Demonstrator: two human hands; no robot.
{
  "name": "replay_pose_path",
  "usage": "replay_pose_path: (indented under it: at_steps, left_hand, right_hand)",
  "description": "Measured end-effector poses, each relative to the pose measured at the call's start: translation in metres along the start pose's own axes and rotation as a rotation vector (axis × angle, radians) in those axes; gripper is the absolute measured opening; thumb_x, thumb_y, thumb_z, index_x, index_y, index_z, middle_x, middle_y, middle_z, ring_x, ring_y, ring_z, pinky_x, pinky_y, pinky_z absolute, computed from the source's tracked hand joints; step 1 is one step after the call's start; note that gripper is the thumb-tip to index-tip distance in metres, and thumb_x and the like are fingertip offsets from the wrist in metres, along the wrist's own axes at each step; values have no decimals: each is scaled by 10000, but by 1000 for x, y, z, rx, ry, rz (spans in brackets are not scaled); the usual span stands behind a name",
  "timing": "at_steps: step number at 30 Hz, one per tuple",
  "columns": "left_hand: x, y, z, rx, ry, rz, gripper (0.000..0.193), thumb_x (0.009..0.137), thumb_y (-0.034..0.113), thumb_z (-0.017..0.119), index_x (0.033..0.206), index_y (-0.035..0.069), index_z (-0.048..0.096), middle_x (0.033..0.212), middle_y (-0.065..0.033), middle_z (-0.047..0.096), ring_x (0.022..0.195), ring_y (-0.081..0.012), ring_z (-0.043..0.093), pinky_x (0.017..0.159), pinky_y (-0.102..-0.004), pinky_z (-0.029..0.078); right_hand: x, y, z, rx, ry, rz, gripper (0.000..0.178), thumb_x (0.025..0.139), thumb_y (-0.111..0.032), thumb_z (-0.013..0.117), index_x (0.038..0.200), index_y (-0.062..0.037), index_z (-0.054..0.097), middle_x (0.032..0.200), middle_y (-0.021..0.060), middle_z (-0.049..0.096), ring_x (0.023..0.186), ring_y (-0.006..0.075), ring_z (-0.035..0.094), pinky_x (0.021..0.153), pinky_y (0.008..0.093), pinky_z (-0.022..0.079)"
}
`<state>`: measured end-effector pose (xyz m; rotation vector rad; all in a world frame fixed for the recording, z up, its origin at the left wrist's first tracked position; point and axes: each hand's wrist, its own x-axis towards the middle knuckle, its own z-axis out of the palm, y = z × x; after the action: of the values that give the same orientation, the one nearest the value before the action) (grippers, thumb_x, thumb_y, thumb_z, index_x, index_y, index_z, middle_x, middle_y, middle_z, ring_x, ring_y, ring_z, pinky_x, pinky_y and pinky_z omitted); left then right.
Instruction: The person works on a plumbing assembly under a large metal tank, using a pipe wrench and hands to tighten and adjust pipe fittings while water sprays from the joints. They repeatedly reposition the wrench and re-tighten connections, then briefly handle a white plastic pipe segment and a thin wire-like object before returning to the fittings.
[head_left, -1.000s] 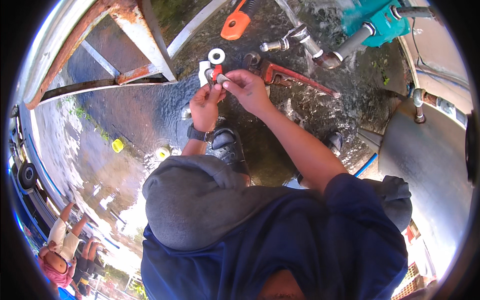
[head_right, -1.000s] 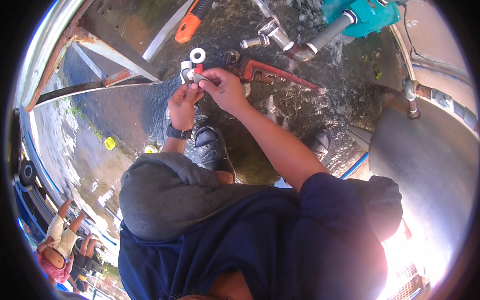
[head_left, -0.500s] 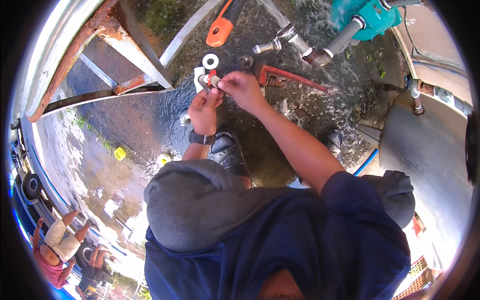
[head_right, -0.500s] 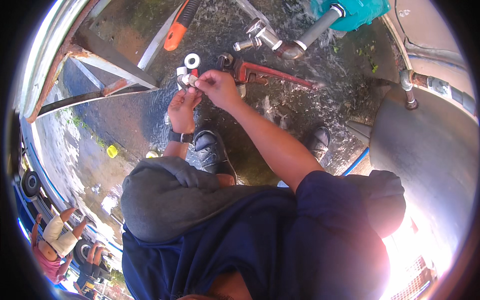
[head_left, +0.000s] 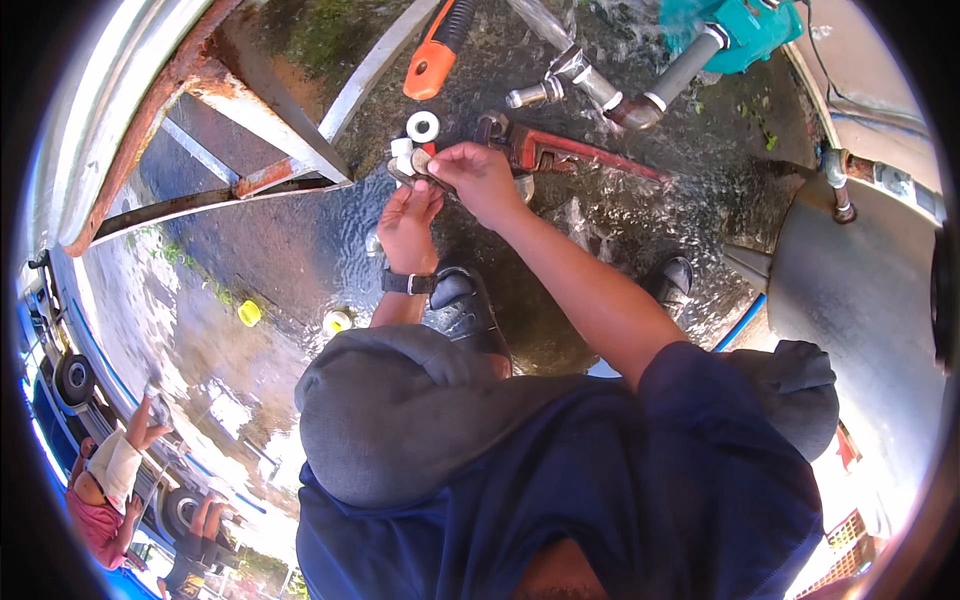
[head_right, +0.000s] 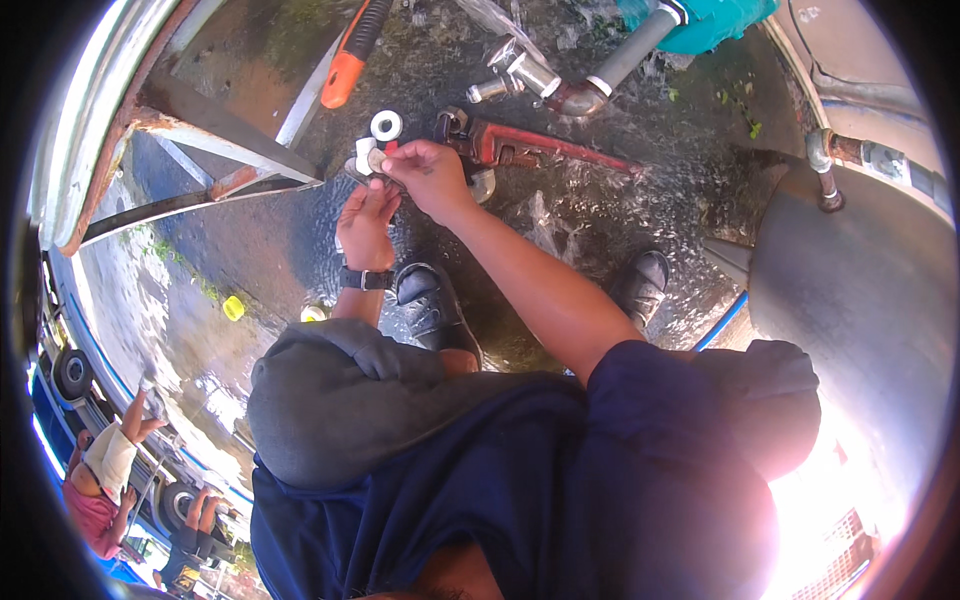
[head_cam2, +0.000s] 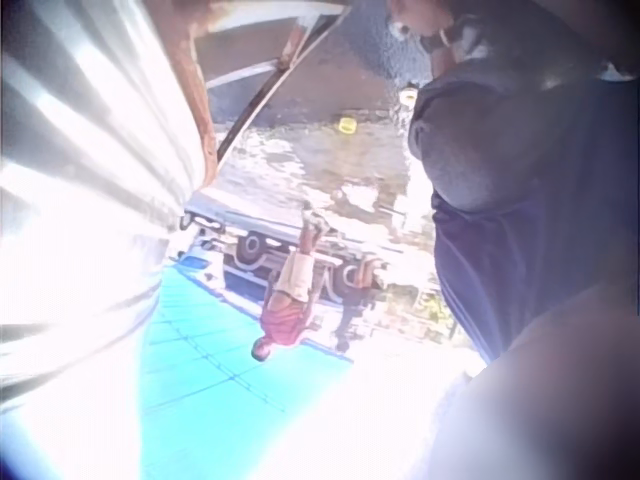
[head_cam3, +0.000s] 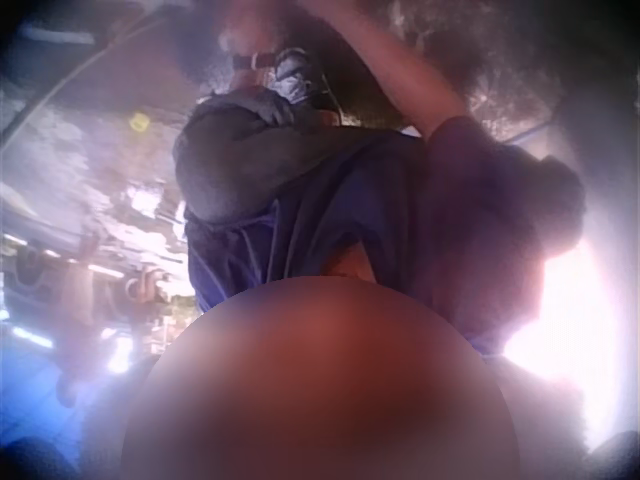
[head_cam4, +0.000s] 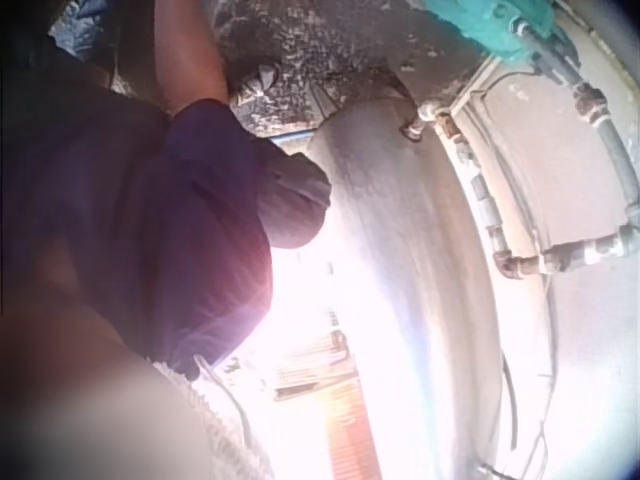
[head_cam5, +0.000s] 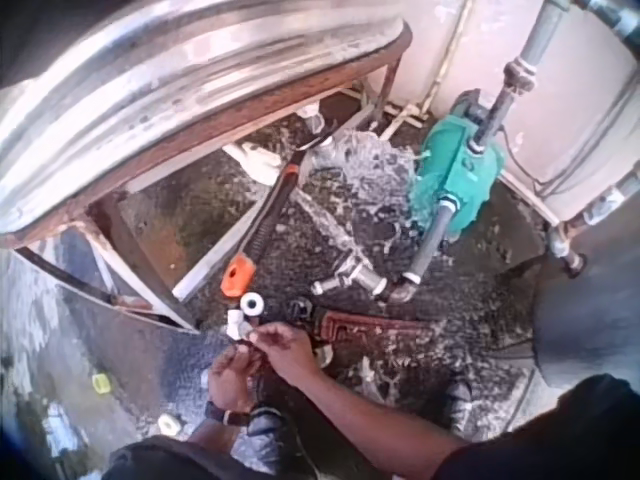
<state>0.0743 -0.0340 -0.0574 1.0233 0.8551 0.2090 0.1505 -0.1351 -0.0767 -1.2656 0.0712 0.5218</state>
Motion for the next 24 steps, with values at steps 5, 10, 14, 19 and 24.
replay_pose_path:
  at_steps: [5,10,14,19,24]
  left_hand:
    - [2,9,-4,-59,-80,26,186,983,100,663,1123,-22,661,1045,-109,733,935,-185,720,831,-298,581]
    - [3,7,0,48,-161,71,165,995,89,642,1119,-17,664,1044,-117,733,924,-188,724,825,-298,592]
    - [4,9,-1,97,-155,-17,157,1000,94,637,1112,-13,663,1006,-112,737,896,-179,726,819,-292,594]
    - [9,17,-7,122,-204,65,168,993,135,662,1073,-11,649,1002,-114,730,881,-199,732,800,-308,602]
    - [12,15,-5,200,-127,45,238,1004,160,655,1103,-56,647,931,-102,724,789,-135,696,716,-265,580]
  right_hand:
    - [2,-1,-6,-170,-86,-59,165,889,-82,762,999,16,687,914,86,741,832,111,690,744,278,563]
    - [12,-5,-15,-24,-38,-11,206,854,-70,791,1008,20,687,950,106,742,856,123,695,752,273,563]
    - [15,-7,-24,-8,-95,133,216,847,-52,798,1019,22,690,947,107,740,849,118,692,744,266,559]
    - [16,-15,-34,-121,-391,205,196,953,-174,714,1040,0,687,888,72,719,764,117,679,686,256,544]
    - [7,-24,-44,-74,-587,344,264,1043,-281,571,1011,-32,654,815,46,681,648,129,644,573,279,511]
